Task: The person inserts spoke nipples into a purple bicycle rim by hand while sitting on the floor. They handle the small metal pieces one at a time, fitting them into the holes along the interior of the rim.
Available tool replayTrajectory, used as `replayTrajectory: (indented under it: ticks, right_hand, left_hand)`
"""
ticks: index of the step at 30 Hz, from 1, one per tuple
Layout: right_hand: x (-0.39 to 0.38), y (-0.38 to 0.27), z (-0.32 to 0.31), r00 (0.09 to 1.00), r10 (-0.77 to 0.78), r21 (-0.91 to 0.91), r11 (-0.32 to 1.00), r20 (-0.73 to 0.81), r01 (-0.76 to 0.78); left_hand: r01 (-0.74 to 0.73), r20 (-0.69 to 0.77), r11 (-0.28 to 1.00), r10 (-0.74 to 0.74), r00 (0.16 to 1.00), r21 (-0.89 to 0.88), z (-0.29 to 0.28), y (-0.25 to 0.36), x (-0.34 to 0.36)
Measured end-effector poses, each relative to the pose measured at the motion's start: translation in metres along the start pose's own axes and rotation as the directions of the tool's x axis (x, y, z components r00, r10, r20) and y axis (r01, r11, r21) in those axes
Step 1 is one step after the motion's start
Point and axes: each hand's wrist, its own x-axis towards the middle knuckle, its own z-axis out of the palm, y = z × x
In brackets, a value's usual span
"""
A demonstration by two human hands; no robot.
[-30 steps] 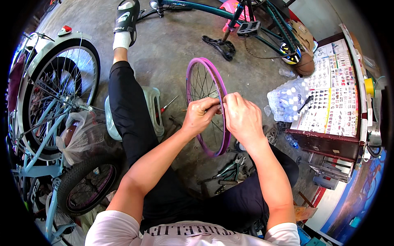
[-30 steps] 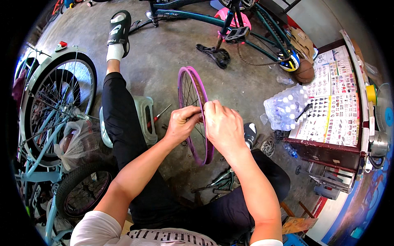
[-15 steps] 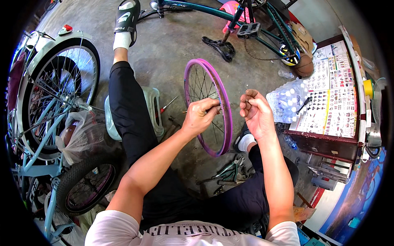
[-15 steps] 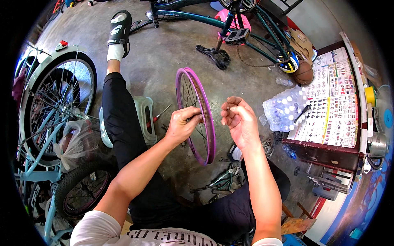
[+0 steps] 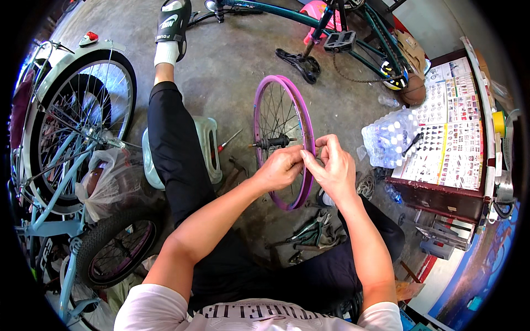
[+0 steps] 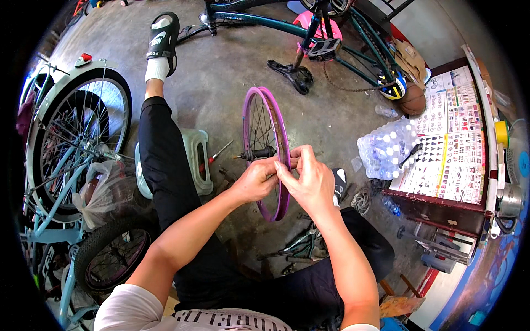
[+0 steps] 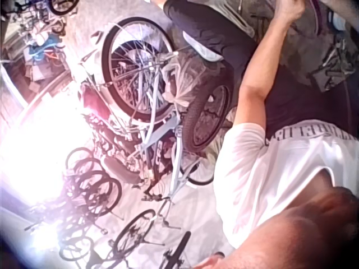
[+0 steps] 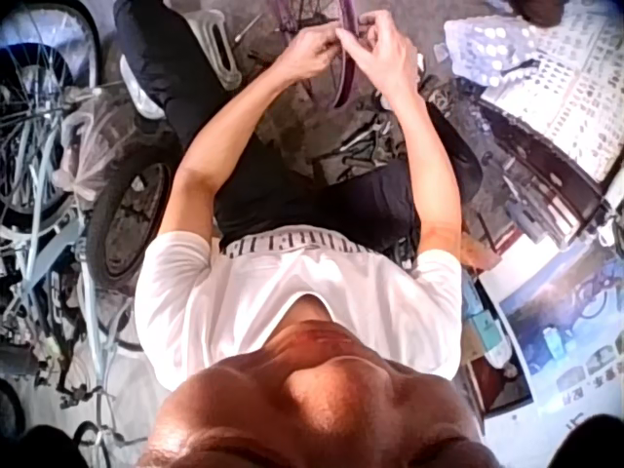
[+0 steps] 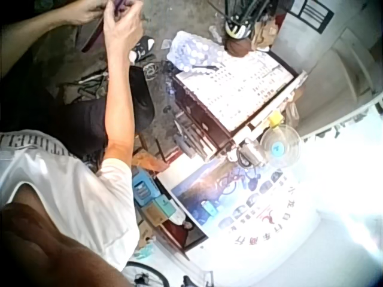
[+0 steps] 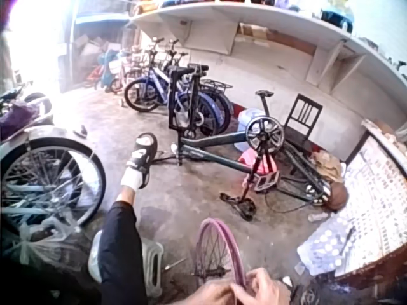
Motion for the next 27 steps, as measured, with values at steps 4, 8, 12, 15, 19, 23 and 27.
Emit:
replayTrajectory:
  ticks: [4,8,12,15,19,23,27]
  right_hand:
    - [0.002,-0.005,-0.001,0.999,0.052,-0.053,0.997,-0.009,-0.053]
    - [0.002,-0.008,-0.001,0.997,0.082,-0.06,0.995,0.004,-0.082]
    - [0.0,-0.011,0.004,0.996,0.077,-0.035,0.996,0.035,-0.076]
    - [-0.006,-0.016,0.005,0.997,0.062,-0.02,0.998,0.044,-0.061]
    - [-0.01,-0.02,0.01,0.999,-0.001,-0.005,1.0,0.033,0.001]
    - [-0.011,-0.022,0.014,0.998,-0.006,0.014,1.0,0.061,0.005]
    - [-0.011,-0.02,0.018,0.999,-0.015,0.02,1.0,0.048,0.014]
  left_hand:
    - [0.259,-0.288,0.959,-0.282,0.915,-0.116,0.001,0.008,0.003]
    - [0.219,-0.474,0.947,-0.309,0.825,-0.237,-0.016,0.009,0.017]
    - [0.178,-0.435,0.973,-0.226,0.872,-0.149,-0.017,0.015,0.019]
    - [0.172,-0.425,0.983,-0.185,0.886,-0.069,-0.013,0.011,0.016]
    - [0.203,-0.369,0.953,-0.275,0.888,-0.223,-0.009,0.008,0.015]
    - [0.22,-0.308,0.845,-0.402,0.862,-0.487,-0.01,0.002,0.012]
    - [0.202,-0.271,0.791,-0.419,0.866,-0.577,-0.008,-0.006,0.01]
